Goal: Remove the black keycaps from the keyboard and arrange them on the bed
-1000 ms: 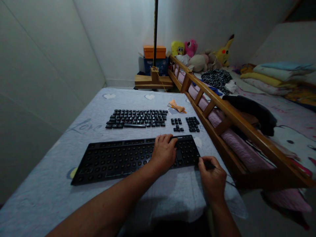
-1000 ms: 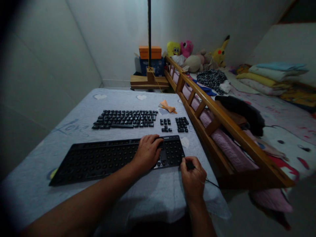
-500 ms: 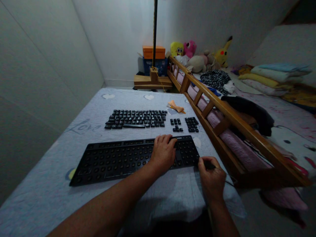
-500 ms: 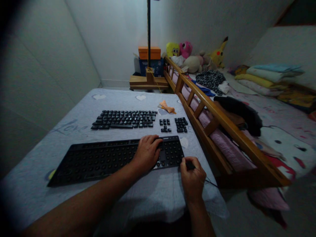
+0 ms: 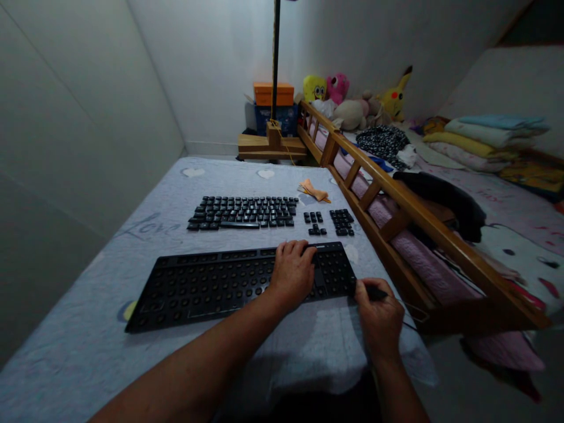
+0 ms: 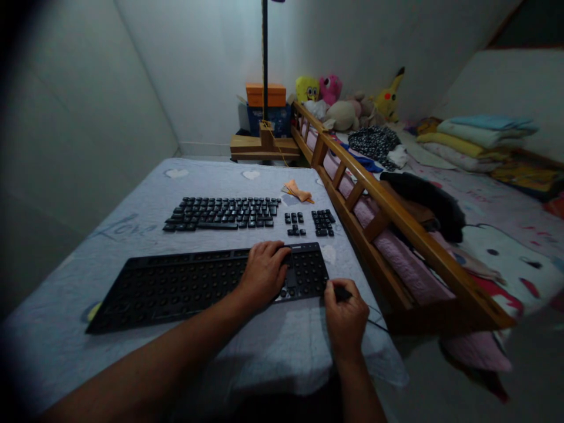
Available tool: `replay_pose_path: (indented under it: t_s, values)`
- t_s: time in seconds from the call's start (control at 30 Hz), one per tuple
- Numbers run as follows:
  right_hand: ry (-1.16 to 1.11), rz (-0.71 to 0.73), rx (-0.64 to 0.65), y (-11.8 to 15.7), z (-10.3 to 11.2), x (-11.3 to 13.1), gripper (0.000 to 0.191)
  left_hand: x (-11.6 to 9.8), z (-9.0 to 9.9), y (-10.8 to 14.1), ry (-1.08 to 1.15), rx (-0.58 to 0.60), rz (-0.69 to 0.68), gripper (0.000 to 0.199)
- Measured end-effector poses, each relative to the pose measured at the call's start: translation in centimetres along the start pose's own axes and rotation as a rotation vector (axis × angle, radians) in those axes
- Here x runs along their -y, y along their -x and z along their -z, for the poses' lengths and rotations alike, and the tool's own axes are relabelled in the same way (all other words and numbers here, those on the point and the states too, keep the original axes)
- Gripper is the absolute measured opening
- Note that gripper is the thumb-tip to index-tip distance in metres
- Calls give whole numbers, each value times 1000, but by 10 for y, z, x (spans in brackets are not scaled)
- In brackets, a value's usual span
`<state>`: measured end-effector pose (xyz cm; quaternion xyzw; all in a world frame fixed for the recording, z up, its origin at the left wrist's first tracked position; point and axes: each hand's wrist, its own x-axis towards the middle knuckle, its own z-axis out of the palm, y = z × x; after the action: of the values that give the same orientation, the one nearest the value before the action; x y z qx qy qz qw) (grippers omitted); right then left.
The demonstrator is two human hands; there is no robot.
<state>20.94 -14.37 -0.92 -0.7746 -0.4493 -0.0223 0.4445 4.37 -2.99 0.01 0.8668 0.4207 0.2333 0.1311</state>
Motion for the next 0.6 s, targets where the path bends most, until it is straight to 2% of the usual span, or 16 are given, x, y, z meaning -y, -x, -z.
replay_pose_path:
  t_s: [0.2,0.6]
  values:
    - [-43,-75,24,0,-1,-3,22,0,1,0,9,-4,-5,35]
    - [33,121,-18,3,-2,2,21,1,-2,0,2,-22,-12,35]
